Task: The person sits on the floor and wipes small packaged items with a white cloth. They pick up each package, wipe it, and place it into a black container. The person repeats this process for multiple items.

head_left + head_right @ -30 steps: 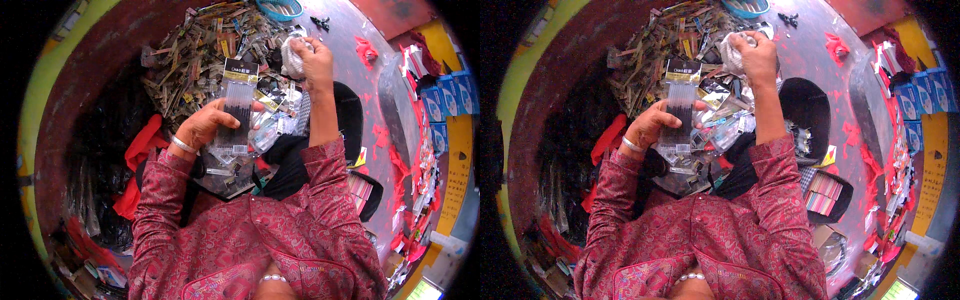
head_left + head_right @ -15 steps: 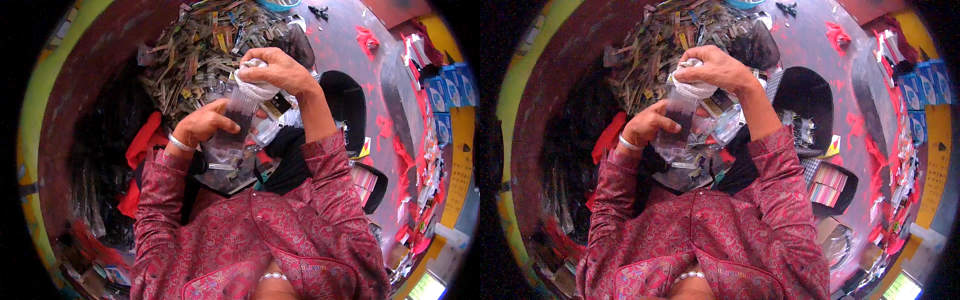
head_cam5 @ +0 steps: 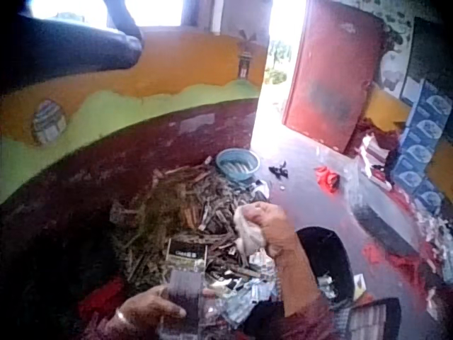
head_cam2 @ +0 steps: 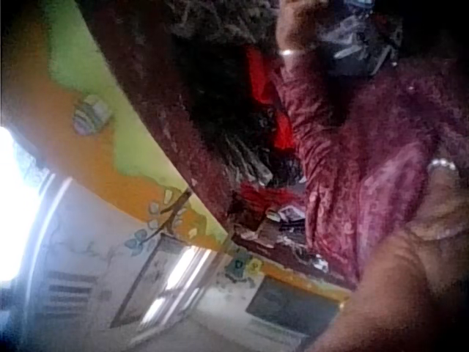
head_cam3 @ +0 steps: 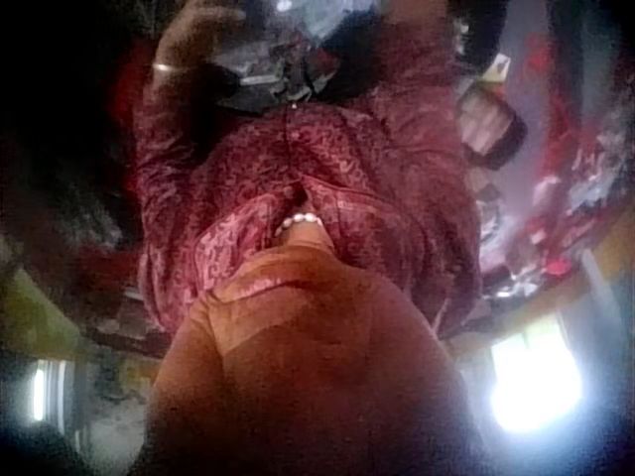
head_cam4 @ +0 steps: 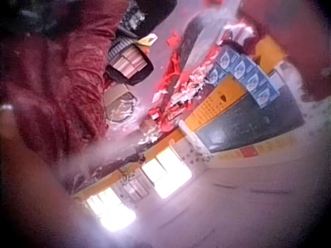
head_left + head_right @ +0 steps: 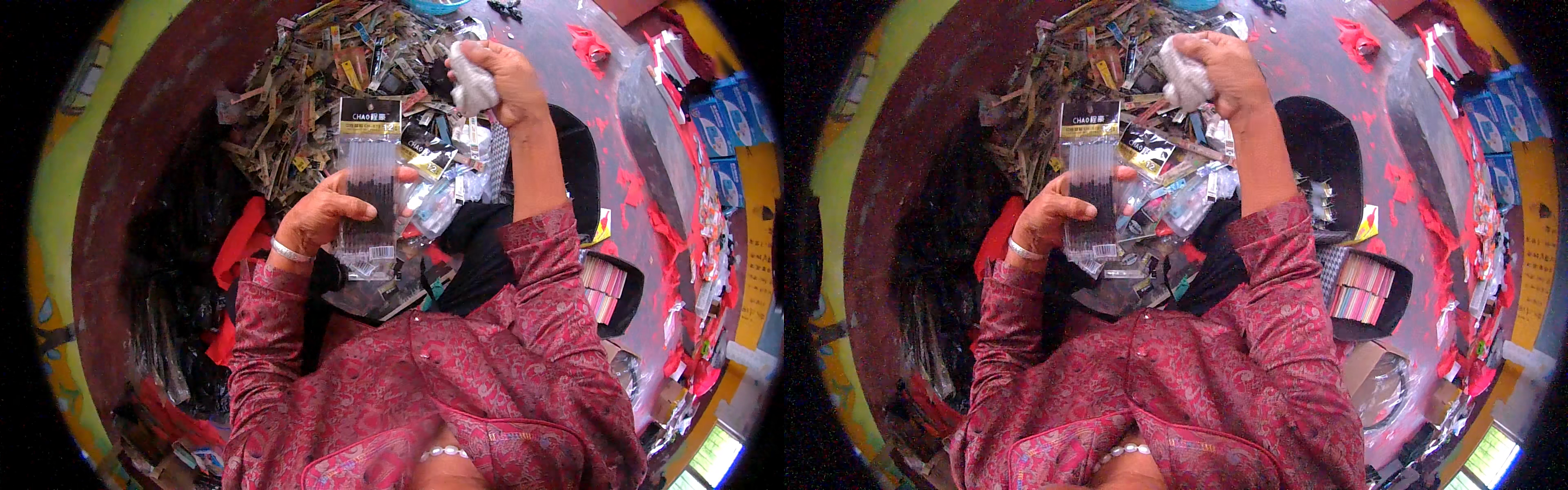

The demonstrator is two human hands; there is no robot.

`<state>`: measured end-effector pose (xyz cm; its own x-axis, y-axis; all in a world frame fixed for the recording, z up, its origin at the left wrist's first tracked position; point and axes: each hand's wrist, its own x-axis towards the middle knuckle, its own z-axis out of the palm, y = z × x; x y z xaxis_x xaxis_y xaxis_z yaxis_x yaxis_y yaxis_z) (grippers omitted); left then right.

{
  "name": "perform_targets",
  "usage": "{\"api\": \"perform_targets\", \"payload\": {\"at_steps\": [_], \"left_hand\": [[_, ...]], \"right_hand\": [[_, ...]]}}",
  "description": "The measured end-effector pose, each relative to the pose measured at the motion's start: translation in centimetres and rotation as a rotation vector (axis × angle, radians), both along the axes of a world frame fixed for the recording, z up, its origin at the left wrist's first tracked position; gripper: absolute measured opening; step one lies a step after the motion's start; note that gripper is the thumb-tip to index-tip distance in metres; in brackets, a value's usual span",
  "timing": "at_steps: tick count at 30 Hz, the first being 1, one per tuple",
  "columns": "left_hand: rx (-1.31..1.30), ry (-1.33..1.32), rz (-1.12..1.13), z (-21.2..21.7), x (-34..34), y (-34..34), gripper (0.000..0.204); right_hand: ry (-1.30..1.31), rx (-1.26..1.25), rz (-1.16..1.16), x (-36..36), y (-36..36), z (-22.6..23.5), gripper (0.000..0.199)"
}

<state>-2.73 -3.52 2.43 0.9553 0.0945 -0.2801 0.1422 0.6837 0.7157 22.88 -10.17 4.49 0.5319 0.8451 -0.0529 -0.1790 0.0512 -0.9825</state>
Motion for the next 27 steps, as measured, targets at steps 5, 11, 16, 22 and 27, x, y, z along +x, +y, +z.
{"api": "perform_targets", "payload": {"at_steps": [5,11,16,22,27], "left_hand": [[-0.06,0.043,-0.025,-0.1,0.2,0.2,0.066],[-0.015,0.091,-0.055,-0.2,0.2,0.3,0.064],[-0.013,0.085,-0.048,-0.4,0.1,0.5,0.065],[-0.052,0.07,-0.002,-0.2,0.1,0.1,0.067],[-0.096,0.054,-0.019,-0.6,0.1,0.2,0.064]], "right_hand": [[0.418,0.177,0.315,-1.5,0.4,0.1,0.036],[0.157,-0.122,0.571,-4.3,1.0,-0.2,0.028],[-0.486,-0.083,0.466,-4.8,0.6,0.2,0.021],[-0.63,0.07,0.38,-4.8,0.6,0.2,0.02],[-0.847,0.088,0.213,-5.7,0.7,-0.3,0.021]]}}
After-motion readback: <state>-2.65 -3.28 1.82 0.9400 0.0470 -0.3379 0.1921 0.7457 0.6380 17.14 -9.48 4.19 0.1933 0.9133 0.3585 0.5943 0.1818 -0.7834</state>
